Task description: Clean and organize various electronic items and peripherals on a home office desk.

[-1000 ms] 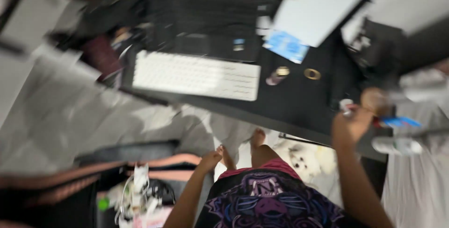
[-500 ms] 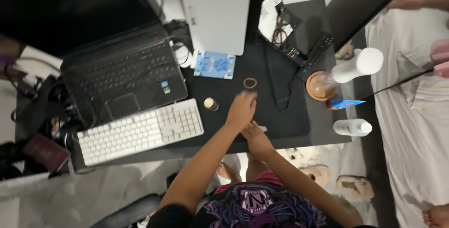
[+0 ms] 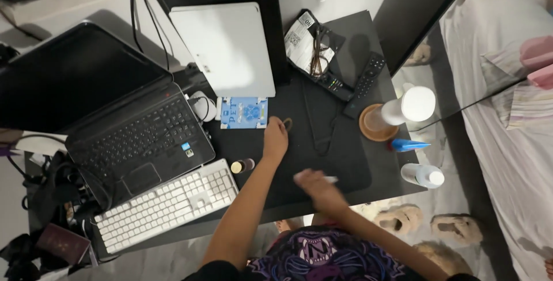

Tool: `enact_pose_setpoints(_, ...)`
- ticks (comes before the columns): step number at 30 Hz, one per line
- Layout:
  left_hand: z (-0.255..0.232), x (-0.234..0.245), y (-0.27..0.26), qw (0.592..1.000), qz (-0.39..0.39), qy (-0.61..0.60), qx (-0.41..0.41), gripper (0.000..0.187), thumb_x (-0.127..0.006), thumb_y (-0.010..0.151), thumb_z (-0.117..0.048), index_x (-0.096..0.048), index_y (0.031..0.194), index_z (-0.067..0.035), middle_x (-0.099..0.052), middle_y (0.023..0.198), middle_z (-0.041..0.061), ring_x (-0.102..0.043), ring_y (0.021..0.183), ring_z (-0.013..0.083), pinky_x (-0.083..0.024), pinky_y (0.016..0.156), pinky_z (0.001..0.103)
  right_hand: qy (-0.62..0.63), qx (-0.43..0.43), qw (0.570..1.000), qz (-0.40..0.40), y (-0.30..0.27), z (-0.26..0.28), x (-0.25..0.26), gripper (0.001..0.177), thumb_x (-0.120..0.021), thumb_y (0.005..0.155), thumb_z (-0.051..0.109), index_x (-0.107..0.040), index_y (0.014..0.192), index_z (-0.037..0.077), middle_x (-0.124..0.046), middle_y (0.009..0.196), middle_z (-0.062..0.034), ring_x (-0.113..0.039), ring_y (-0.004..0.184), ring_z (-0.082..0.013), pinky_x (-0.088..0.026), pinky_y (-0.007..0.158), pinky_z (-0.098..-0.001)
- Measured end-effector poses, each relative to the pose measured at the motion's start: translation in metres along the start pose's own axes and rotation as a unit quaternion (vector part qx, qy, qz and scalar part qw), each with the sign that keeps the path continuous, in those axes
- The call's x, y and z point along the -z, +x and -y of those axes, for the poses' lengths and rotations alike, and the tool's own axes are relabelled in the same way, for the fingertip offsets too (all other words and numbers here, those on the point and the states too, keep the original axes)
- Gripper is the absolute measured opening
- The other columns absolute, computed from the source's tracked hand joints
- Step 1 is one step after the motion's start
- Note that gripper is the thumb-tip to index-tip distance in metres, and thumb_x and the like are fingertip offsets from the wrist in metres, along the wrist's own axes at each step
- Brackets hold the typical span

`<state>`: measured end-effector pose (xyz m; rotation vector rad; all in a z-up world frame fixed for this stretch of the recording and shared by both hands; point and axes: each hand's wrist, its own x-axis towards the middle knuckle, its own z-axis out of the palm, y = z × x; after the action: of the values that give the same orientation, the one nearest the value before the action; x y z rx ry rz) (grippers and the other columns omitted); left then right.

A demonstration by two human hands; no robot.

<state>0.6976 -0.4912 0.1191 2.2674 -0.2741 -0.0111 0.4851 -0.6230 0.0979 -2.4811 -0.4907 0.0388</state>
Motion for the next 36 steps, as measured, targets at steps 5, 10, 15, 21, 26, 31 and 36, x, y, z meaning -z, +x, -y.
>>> enact_pose_setpoints(5,-0.017,-0.022,0.038,0.988,0.016,-0.127,0.087,0.014,-0.055,0.096,-0.009,-0.061,0.108,-0.005,-0.068,0.098,0.022,-0.069,0.089,0.0387,-0.053,0.078,0.04,-0.036,-0.174,0.974,-0.141,-0.041,-0.036,0.025,0.073,-0.05,0.077,-0.012,-0.052,0.147,0.012,-0.051,0.151,-0.0125,-0.041,0.147,-0.0328,-0.027,0.123,-0.054)
enact_pose_setpoints(10,-0.048,-0.064,0.087,0.969,0.111,-0.047,0.214,0.038,-0.052,0.096,-0.036,-0.076,0.116,-0.015,-0.076,0.116,0.016,-0.068,0.107,0.0377,-0.052,0.09,0.046,-0.056,-0.197,0.961,-0.183,-0.041,-0.028,0.028,0.072,-0.05,0.076,-0.012,-0.051,0.145,0.01,-0.051,0.152,-0.0123,-0.041,0.146,-0.0351,-0.028,0.121,-0.0552)
enact_pose_setpoints(15,-0.082,-0.094,0.141,0.944,0.049,0.002,0.327,0.107,-0.062,0.08,-0.086,-0.059,0.131,0.008,-0.056,0.137,0.028,-0.049,0.131,0.0436,-0.04,0.109,0.053,-0.079,-0.179,0.963,-0.187,-0.041,-0.03,0.028,0.071,-0.049,0.078,-0.012,-0.052,0.145,0.009,-0.051,0.152,-0.0112,-0.041,0.147,-0.0326,-0.029,0.121,-0.0534)
enact_pose_setpoints(21,-0.094,-0.116,0.18,0.9,-0.009,-0.073,0.429,0.114,-0.085,0.058,-0.072,-0.059,0.126,0.016,-0.063,0.132,0.026,-0.063,0.122,0.0367,-0.052,0.101,0.04,-0.082,-0.177,0.963,-0.187,-0.04,-0.03,0.03,0.073,-0.05,0.074,-0.011,-0.052,0.144,0.007,-0.052,0.151,-0.0127,-0.043,0.145,-0.0336,-0.03,0.119,-0.0534)
enact_pose_setpoints(26,-0.033,-0.153,0.198,0.907,0.007,-0.16,0.389,0.088,-0.084,0.061,-0.058,-0.072,0.109,0.014,-0.075,0.113,0.025,-0.073,0.105,0.034,-0.056,0.089,0.04,-0.079,-0.163,0.963,-0.197,-0.04,-0.028,0.035,0.07,-0.051,0.077,-0.01,-0.052,0.145,0.006,-0.052,0.151,-0.0124,-0.043,0.145,-0.0337,-0.03,0.12,-0.0533)
enact_pose_setpoints(31,-0.039,-0.14,0.197,0.907,0.033,-0.23,0.351,0.076,-0.092,0.061,-0.047,-0.071,0.104,0.013,-0.077,0.108,0.022,-0.075,0.098,0.0299,-0.057,0.084,0.038,-0.078,-0.154,0.962,-0.211,-0.036,-0.024,0.043,0.068,-0.051,0.077,-0.011,-0.054,0.143,0.005,-0.054,0.149,-0.0141,-0.046,0.143,-0.0352,-0.031,0.118,-0.0532)
enact_pose_setpoints(36,-0.057,-0.129,0.186,0.915,0.028,-0.243,0.32,0.065,-0.097,0.064,-0.032,-0.073,0.104,0.013,-0.075,0.105,0.016,-0.069,0.092,0.0242,-0.053,0.082,0.033,0.059,-0.218,0.905,-0.361,-0.026,-0.021,0.069,0.05,-0.048,0.084,-0.009,-0.066,0.126,0.012,-0.07,0.123,-0.0153,-0.066,0.116,-0.0354,-0.051,0.105,-0.0411)
